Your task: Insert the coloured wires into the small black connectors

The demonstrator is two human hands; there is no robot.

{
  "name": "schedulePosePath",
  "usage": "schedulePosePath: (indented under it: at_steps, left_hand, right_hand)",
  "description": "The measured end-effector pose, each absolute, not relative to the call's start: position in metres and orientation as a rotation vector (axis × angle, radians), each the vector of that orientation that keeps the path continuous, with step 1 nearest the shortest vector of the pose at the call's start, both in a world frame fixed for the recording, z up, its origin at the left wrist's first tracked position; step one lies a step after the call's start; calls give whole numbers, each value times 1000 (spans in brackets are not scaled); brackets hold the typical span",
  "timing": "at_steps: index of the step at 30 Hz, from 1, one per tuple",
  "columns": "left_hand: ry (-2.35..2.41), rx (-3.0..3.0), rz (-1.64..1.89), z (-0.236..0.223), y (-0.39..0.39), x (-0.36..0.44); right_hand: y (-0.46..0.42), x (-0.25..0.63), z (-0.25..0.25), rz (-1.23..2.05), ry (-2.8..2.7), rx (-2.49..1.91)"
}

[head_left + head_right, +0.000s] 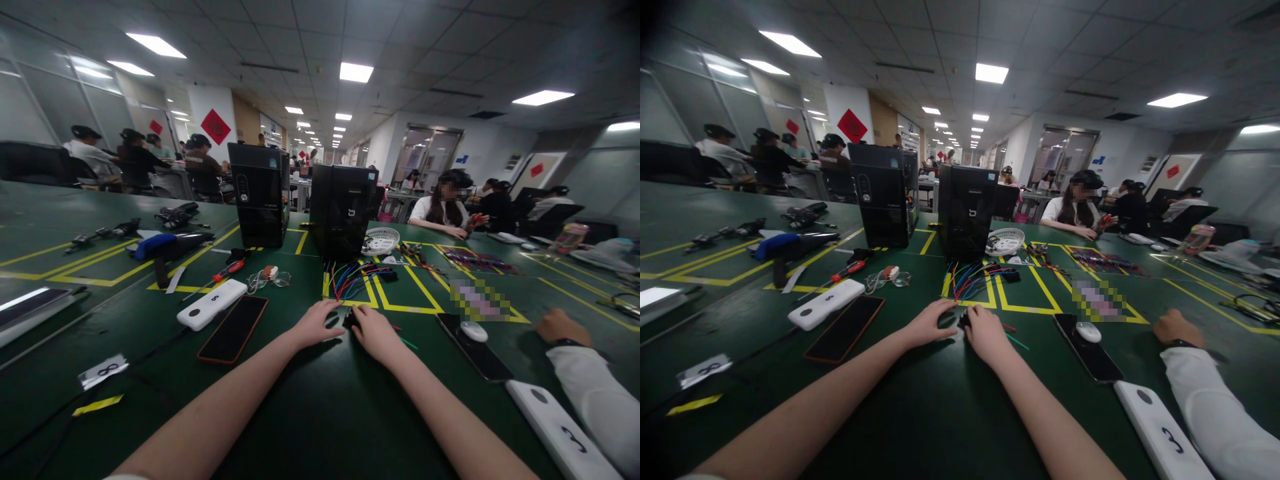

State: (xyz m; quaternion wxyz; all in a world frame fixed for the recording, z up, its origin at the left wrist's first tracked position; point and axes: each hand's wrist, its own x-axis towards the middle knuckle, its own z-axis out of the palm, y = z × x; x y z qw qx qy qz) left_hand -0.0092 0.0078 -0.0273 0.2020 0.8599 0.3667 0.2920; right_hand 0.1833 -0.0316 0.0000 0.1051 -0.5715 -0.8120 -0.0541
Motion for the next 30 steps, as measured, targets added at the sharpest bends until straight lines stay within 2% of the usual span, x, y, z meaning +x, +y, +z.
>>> schedulePosePath:
  at_steps: [4,9,22,30]
  left_hand:
    - [1022,2393,871,-30,11,-7]
    - [1180,2329,985,-33,15,-5]
    - [1288,2347,818,-31,13,-3]
    - [1270,2349,851,-31,13,-5]
  right_hand:
    - [-26,157,-14,-123,-2438,-1401]
    - [-13,153,-21,-129,-2274,-1264]
    - [-17,151,-22,-106,-2167,-1236]
    - [-29,161,-8,-47,-2112,-1181]
